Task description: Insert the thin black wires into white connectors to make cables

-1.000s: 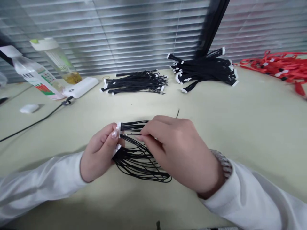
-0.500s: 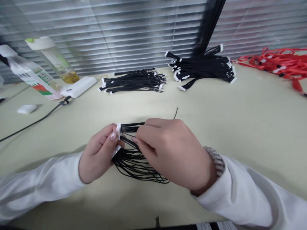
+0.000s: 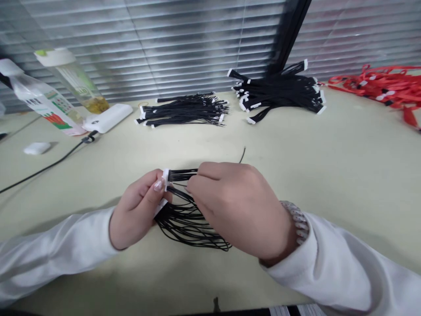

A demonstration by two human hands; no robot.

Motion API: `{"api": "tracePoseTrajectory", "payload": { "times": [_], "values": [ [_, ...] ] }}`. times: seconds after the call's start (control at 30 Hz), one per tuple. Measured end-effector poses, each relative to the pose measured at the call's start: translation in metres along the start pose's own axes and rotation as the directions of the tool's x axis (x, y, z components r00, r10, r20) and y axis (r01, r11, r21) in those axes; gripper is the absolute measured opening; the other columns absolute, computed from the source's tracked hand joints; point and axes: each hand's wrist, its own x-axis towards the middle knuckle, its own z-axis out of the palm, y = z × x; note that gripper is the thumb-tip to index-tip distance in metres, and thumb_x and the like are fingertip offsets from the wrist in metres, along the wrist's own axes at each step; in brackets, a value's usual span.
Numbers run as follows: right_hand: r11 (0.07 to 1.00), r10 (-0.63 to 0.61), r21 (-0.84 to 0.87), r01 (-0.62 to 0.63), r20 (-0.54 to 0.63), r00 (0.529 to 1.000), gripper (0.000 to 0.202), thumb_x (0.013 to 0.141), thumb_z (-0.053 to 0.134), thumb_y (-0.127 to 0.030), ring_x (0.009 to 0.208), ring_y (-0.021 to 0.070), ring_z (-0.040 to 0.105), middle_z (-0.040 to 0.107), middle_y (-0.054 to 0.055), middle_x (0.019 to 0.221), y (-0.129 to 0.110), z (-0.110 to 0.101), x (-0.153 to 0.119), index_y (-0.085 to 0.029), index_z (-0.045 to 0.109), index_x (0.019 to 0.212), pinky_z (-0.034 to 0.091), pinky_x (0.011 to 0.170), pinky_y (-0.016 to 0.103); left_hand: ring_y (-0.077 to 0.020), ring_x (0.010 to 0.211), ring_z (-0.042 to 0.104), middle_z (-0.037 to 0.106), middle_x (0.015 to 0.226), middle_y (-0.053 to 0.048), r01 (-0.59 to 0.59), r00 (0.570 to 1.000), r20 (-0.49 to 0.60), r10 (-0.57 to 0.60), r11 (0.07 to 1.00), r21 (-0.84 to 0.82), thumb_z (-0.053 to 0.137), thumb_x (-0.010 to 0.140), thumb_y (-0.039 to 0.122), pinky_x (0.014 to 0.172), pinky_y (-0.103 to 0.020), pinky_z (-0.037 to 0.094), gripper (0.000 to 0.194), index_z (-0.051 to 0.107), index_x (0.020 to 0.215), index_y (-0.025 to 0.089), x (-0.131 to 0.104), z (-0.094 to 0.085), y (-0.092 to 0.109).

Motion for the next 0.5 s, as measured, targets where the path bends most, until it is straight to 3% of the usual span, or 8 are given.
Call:
{"api": "tracePoseTrajectory", "payload": {
  "times": [0.2, 0.37, 0.5],
  "values": [
    [0.999, -0.017, -0.039, 0.017, 0.018, 1.0, 0.019, 0.079, 0.051, -0.01, 0.055, 0.0095, 0.046, 0.054, -0.002, 0.061, -0.001, 0.0005, -0.0003, -0.018, 0.061, 0.065, 0.03, 0.05, 0.026, -0.0085, 0.049, 0.036, 0.042, 0.056, 0.003, -0.004, 1.0, 0.028, 0.005, 1.0, -0.001, 0.035, 0.092, 0.039, 0.048, -0.022, 0.032, 0.032, 0.042, 0.069, 0.019, 0.0001, -0.0003, -0.0011],
    [1.0, 0.002, -0.015, 0.0, 0.122, 0.993, 0.024, 0.081, 0.046, -0.006, 0.055, 0.0094, 0.044, 0.052, -0.001, 0.061, -0.0034, 0.0006, 0.0018, -0.018, 0.055, 0.061, 0.03, 0.052, 0.027, -0.0086, 0.049, 0.035, 0.04, 0.054, 0.004, -0.011, 0.996, 0.094, 0.009, 1.0, 0.021, 0.036, 0.092, 0.038, 0.047, -0.022, 0.032, 0.032, 0.042, 0.067, 0.019, -0.0002, -0.002, -0.0013],
    [1.0, 0.026, -0.017, -0.025, 0.081, 0.996, 0.007, 0.083, 0.052, -0.018, 0.072, 0.0158, 0.051, 0.057, 0.004, 0.078, 0.0027, 0.0003, 0.0037, -0.016, 0.057, 0.079, 0.037, 0.062, 0.029, -0.0085, 0.05, 0.035, 0.041, 0.057, 0.003, -0.008, 1.0, 0.006, 0.008, 1.0, 0.025, 0.039, 0.091, 0.039, 0.047, -0.022, 0.031, 0.032, 0.044, 0.067, 0.018, 0.0002, -0.0007, -0.0043]
  ]
}}
